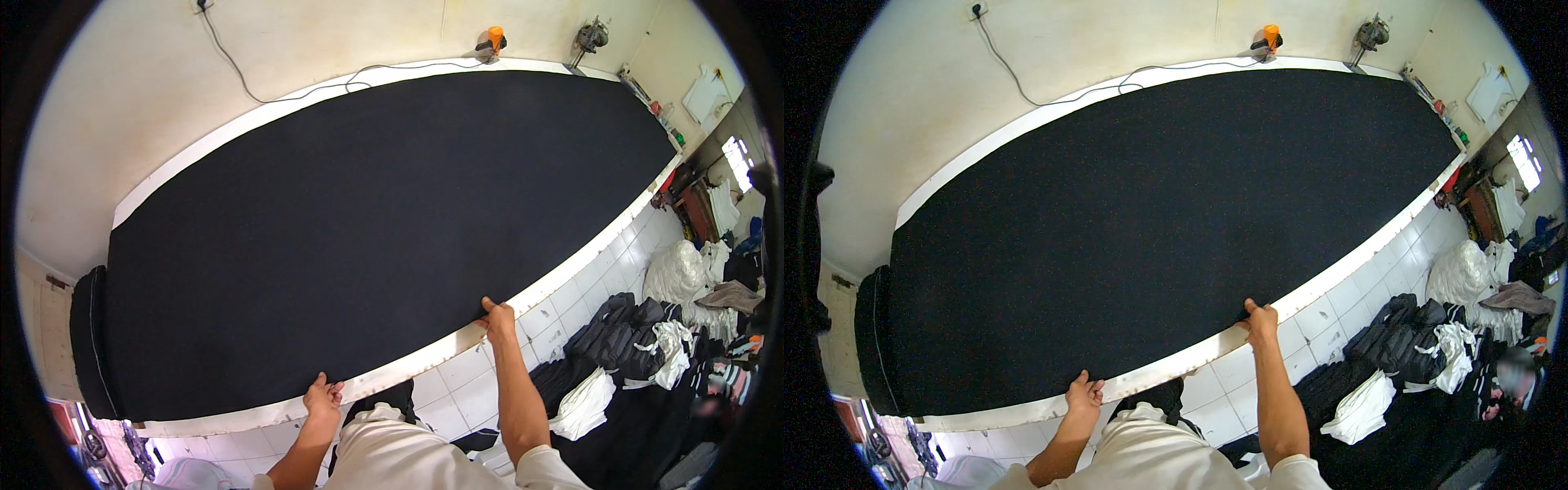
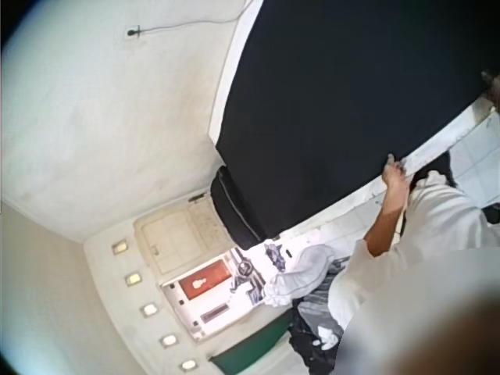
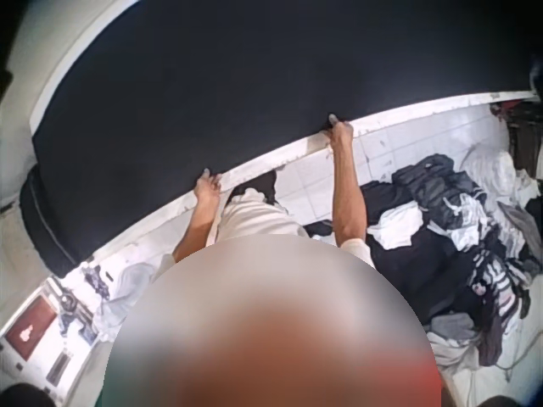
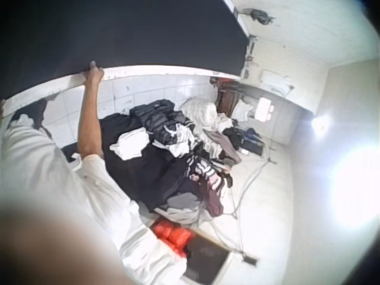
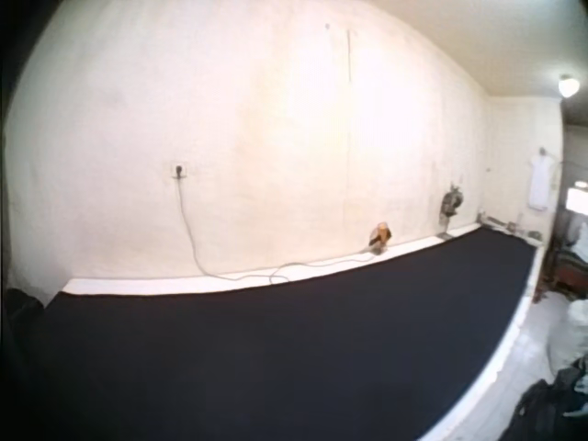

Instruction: The person lays a large black fabric flat on a table, smooths it, and uses shears to cut a strip from the edge. They then fold the fabric, smooth it again, and cut another strip. The cut pieces are set aside while the main fabric remains on the table.

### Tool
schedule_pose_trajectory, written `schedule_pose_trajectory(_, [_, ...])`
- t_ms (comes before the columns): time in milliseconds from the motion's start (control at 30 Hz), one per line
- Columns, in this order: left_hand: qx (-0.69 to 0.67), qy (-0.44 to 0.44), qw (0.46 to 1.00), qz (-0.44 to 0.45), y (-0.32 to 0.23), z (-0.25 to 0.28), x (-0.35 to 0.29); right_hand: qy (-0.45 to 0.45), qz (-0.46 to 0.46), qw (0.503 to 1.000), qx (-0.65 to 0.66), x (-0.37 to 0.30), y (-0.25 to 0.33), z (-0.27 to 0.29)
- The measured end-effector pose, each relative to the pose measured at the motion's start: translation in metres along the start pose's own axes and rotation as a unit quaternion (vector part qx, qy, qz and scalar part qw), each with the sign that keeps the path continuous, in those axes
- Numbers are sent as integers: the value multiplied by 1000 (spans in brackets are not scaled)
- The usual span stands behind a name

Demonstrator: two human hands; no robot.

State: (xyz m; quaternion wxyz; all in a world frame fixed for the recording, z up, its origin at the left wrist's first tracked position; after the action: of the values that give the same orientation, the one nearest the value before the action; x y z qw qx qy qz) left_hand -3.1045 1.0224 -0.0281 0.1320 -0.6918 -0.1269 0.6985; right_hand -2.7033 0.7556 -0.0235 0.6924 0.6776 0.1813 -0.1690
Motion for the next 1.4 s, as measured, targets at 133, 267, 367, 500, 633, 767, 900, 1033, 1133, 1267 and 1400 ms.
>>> schedule_pose_trajectory(133, [-12, 43, 998, 36, 26, -64, -15, -5, -104, 992, 69, 55, 29, 16])
schedule_pose_trajectory(267, [23, 83, 994, 60, 60, -140, -28, -36, -36, 978, 201, 150, 87, 63])
schedule_pose_trajectory(367, [89, -4, 996, 30, 71, -165, -33, -65, -6, 991, 116, 179, 105, 100])
schedule_pose_trajectory(500, [123, -120, 985, 1, 73, -179, -40, -58, -62, 996, 26, 190, 104, 116])
schedule_pose_trajectory(633, [63, -124, 990, -24, 96, -216, -55, -83, -134, 986, 59, 254, 129, 142])
schedule_pose_trajectory(767, [17, -31, 999, -33, 148, -294, -73, -134, -143, 968, 155, 378, 186, 209])
schedule_pose_trajectory(900, [-12, 6, 999, -29, 215, -384, -102, -177, -58, 968, 165, 493, 237, 288])
schedule_pose_trajectory(1033, [181, 142, 970, 79, 270, -497, -154, -73, -35, 996, 26, 510, 253, 342])
schedule_pose_trajectory(1133, [252, 217, 932, -144, 307, -614, -182, -29, -92, 994, 53, 512, 266, 358])
schedule_pose_trajectory(1267, [504, -40, 570, -648, 345, -753, -195, -39, -90, 981, 167, 595, 334, 397])
schedule_pose_trajectory(1400, [633, -143, 427, -629, 362, -786, -176, -58, -8, 993, 105, 659, 372, 462])
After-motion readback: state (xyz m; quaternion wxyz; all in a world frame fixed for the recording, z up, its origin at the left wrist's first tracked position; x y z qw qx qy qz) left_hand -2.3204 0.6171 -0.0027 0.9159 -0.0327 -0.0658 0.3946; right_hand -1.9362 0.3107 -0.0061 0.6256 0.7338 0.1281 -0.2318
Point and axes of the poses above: each hand's wrist, its own x-axis towards the middle knuckle, its own z-axis out of the back of the hand, y = z × x, the point moved 3 cm from there along x, towards the middle knuckle, and after that the axes turned 6 degrees about z, right-handed, at the moved point
